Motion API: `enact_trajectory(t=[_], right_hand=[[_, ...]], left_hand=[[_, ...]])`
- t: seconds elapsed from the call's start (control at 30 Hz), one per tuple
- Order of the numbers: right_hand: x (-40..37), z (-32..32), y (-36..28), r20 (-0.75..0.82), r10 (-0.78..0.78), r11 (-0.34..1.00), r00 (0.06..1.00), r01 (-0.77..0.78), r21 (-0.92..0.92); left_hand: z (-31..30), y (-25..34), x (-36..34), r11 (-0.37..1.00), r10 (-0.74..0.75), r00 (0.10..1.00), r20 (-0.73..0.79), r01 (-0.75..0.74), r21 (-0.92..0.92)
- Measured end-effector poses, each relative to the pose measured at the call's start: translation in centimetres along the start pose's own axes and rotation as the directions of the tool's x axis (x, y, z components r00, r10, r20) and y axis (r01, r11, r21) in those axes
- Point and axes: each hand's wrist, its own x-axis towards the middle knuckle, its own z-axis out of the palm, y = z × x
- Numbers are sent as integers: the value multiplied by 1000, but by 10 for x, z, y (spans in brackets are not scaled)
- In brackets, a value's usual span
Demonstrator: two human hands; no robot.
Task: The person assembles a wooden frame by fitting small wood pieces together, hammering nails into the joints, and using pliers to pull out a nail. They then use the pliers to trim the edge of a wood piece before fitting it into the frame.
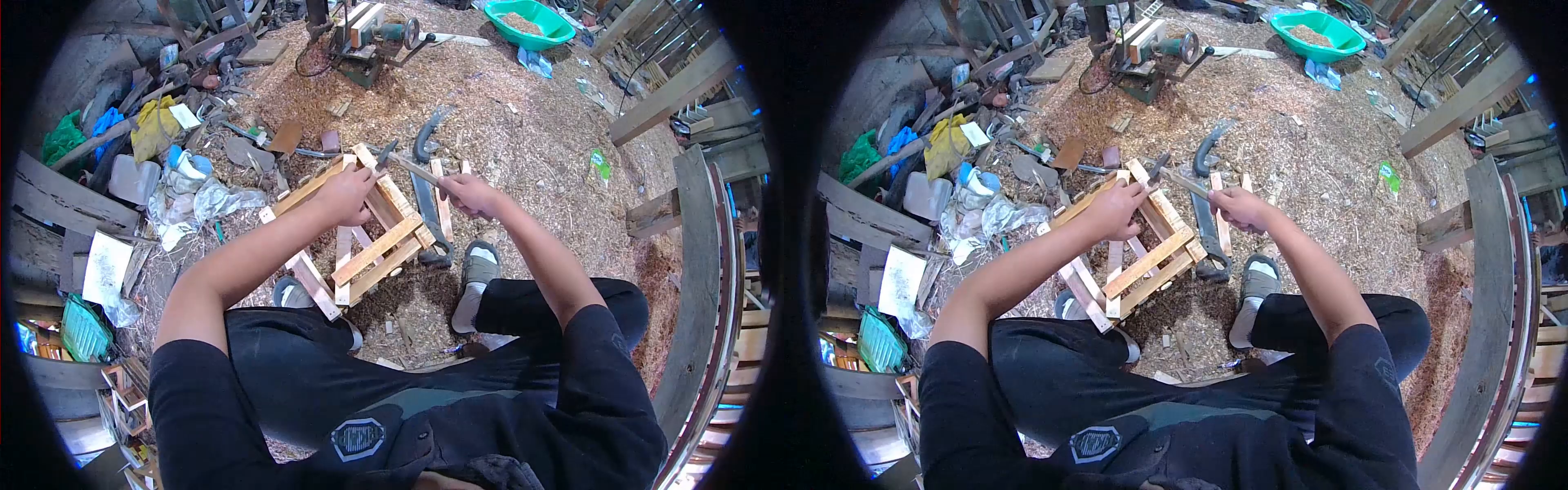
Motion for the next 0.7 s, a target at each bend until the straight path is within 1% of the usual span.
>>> enact_trajectory(t=[0.03,0.07,0.1,0.17,0.2,0.23,0.3,0.33,0.37,0.43,0.47,0.5,0.57,0.6,0.63,0.7], right_hand=[[-2,-1,1,24,-12,1000,1000,12,28],[-2,-1,1,2,-5,997,1000,5,82],[-1,1,2,2,-5,997,1000,4,82],[1,7,5,-51,17,981,999,-7,194],[-8,9,-6,-21,37,997,999,-36,72],[-4,8,-3,-22,36,997,999,-35,73],[-1,9,2,14,-26,997,1000,25,79],[-1,9,2,-2,-16,982,1000,16,187],[2,13,1,-2,-17,982,1000,17,187],[15,25,0,-216,1,978,976,44,204],[19,30,1,-221,-79,959,972,135,250],[25,35,0,-221,-78,959,972,133,250],[38,48,-7,-269,-88,939,959,170,300],[44,53,-13,-298,-72,964,952,144,225],[52,59,-17,-300,-69,962,951,143,232],[66,68,-26,-313,-86,982,946,133,132]], left_hand=[[-1,1,-1,1000,-2,1000,8,2,-4],[-2,3,0,1000,-1,1000,6,1,-5],[-1,3,-1,1000,4,1000,-6,-4,-5],[0,2,-3,1000,6,1000,-16,-6,-3],[0,2,-4,1000,11,1000,-28,-12,-13],[0,1,-3,1000,17,999,-42,-18,-23],[1,2,-4,1000,19,999,-37,-19,-18],[1,1,-4,1000,16,999,-33,-17,-12],[2,0,-4,1000,16,999,-34,-17,-11],[4,-2,-4,999,32,998,-52,-33,-13],[5,-3,-3,999,32,998,-53,-33,-14],[4,-2,-3,1000,26,999,-42,-26,-9],[2,-2,-4,1000,20,999,-27,-20,-5],[1,-1,-4,1000,9,1000,-16,-10,-19],[1,-2,-3,1000,2,1000,-4,-2,-29],[2,-1,-4,999,12,1000,-15,-12,-35]])
